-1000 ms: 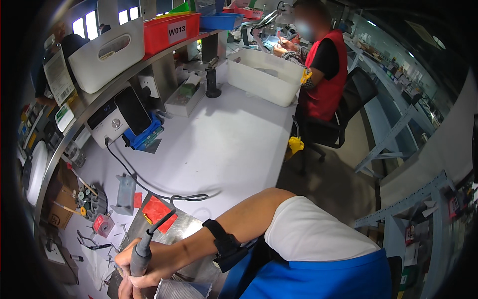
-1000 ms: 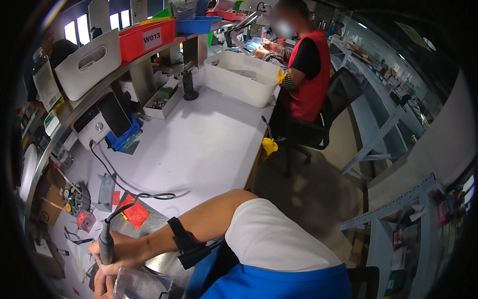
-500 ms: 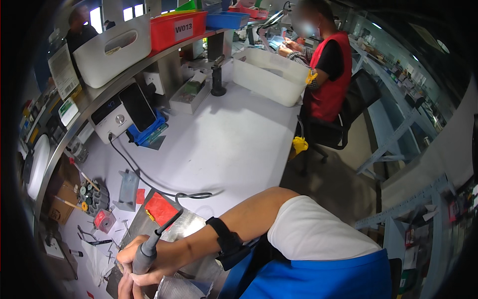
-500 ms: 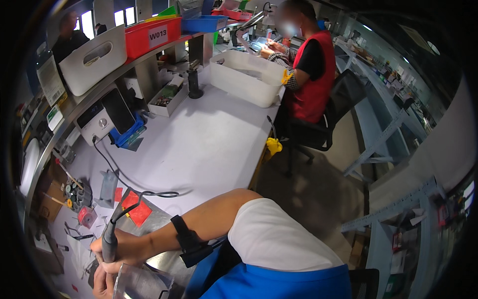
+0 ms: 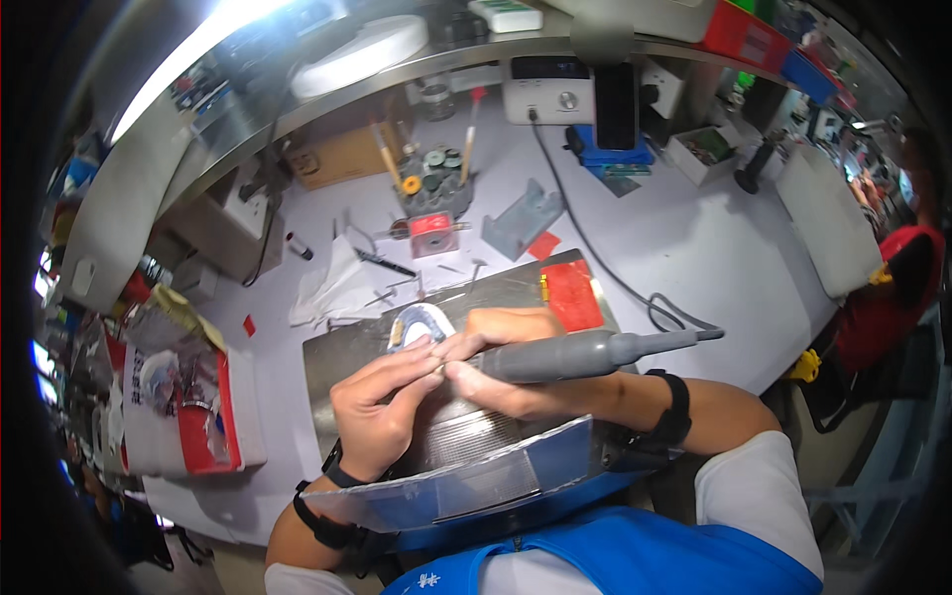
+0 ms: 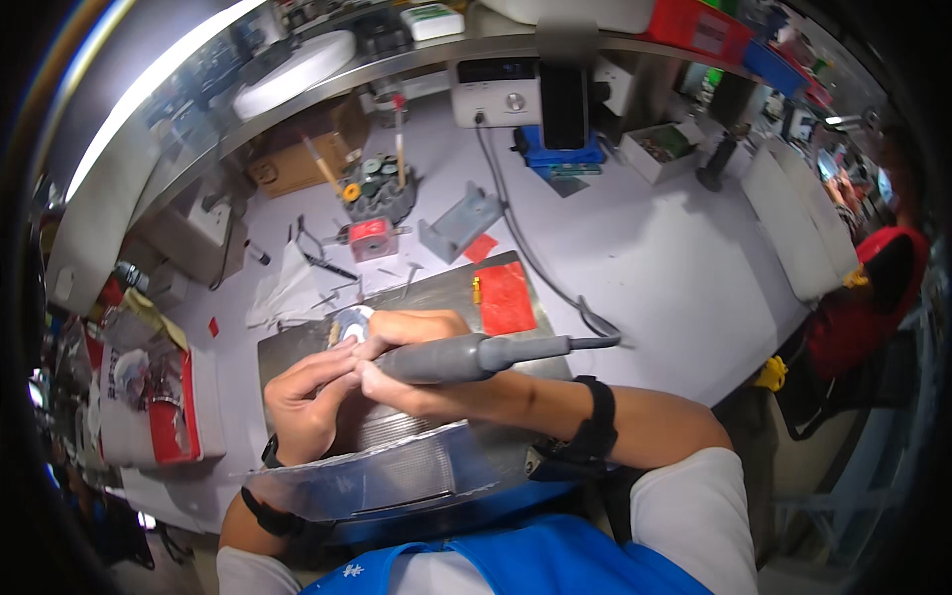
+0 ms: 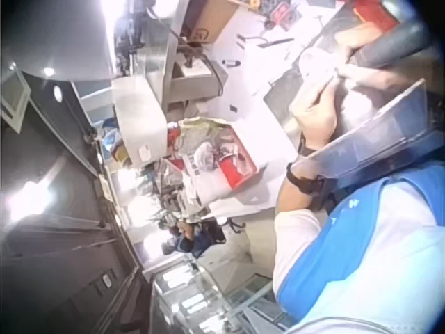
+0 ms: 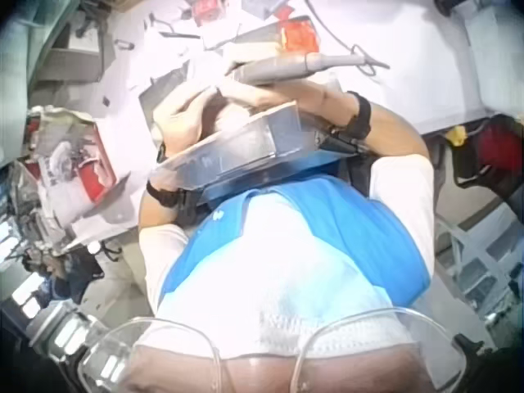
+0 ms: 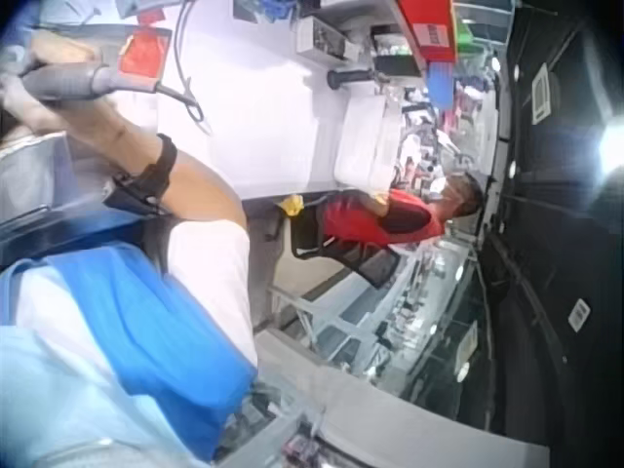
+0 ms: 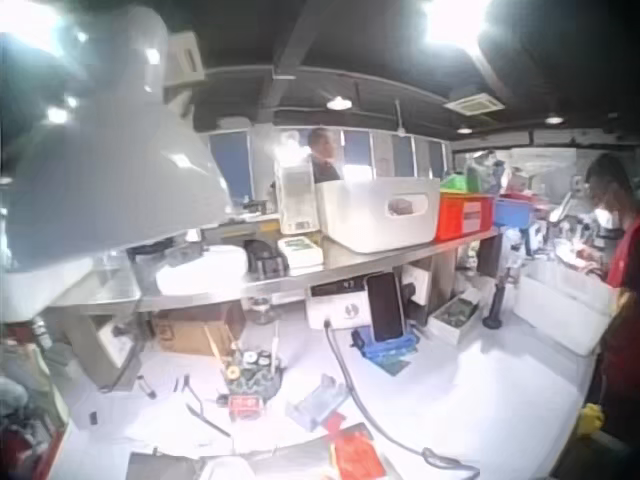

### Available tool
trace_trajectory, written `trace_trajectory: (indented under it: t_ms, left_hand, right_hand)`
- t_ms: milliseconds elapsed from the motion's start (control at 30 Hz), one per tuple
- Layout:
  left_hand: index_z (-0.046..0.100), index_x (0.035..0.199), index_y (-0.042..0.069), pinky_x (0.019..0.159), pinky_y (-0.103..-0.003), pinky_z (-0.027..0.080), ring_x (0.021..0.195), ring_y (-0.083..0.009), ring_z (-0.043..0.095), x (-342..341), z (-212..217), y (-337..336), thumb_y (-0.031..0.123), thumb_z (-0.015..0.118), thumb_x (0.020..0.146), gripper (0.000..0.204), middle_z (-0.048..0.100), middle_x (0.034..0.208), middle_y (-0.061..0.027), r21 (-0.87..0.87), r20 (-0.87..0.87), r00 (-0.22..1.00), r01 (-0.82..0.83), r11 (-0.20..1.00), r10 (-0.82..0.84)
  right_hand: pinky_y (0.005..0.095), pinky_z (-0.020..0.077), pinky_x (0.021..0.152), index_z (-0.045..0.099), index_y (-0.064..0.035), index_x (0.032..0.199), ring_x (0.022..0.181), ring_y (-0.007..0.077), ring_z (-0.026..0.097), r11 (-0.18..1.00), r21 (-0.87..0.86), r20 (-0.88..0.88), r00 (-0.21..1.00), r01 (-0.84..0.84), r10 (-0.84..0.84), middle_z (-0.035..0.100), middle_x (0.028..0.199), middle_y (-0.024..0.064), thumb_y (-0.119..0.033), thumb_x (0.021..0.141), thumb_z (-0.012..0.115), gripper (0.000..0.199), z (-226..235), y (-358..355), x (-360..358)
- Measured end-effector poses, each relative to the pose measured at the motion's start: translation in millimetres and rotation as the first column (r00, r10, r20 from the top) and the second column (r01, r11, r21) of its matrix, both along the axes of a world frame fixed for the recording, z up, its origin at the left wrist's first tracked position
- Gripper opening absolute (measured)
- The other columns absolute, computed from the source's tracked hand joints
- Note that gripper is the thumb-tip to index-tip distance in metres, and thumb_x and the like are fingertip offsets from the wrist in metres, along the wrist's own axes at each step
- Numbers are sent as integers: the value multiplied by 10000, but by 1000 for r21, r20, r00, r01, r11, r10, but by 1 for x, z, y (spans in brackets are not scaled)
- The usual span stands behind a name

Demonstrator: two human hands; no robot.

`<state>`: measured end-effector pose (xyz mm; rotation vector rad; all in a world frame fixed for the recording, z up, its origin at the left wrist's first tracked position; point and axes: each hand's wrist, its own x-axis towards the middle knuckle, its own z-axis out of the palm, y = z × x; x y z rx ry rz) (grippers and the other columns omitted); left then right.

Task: The technician uses a rotary tool to polish and refine the shape of a dental crown mounted on a model.

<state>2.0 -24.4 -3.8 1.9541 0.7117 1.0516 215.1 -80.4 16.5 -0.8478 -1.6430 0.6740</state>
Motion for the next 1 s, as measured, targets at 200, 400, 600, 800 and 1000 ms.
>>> trace_trajectory:
  t_ms: [200,400,600,800,1000]
  left_hand:
    - [788,1012,21,958,-362,553,1099,-303,711,4,1,5,-39,756,812,211,766,1027,-159,-29,26,999,33,999,-32]
    - [783,1017,18,992,-363,531,1163,-313,682,-4,10,20,3,746,831,191,763,1062,-151,96,-14,997,-73,993,75]
    - [764,951,51,923,-388,564,1146,-307,684,3,24,41,41,746,791,161,759,1017,-100,512,-249,966,76,856,63]
    - [712,855,100,783,-379,573,968,-254,696,46,31,63,115,713,694,162,720,865,-41,759,-480,872,360,543,93]
    - [681,831,82,768,-390,552,848,-256,666,84,36,72,238,714,691,212,681,836,-55,685,-609,792,498,531,42]
  right_hand:
    - [300,535,811,654,16,916,915,173,698,976,-218,14,1000,8,-5,719,975,125,-44,914,656,60,0,-3,7]
    - [259,484,658,636,-9,925,764,102,632,997,-77,-231,972,28,-46,654,856,64,-108,919,648,99,-1,10,9]
    - [256,548,596,466,-24,1234,661,239,724,983,-176,-444,896,-58,-27,700,993,221,-376,1052,537,402,10,10,20]
    - [233,525,540,423,-39,1181,639,209,718,990,42,-341,930,-131,138,702,1068,310,-302,1034,582,341,11,3,8]
    - [235,491,450,416,-44,1075,520,168,658,988,-130,-289,956,-86,45,733,1001,256,-114,994,636,245,23,-1,6]
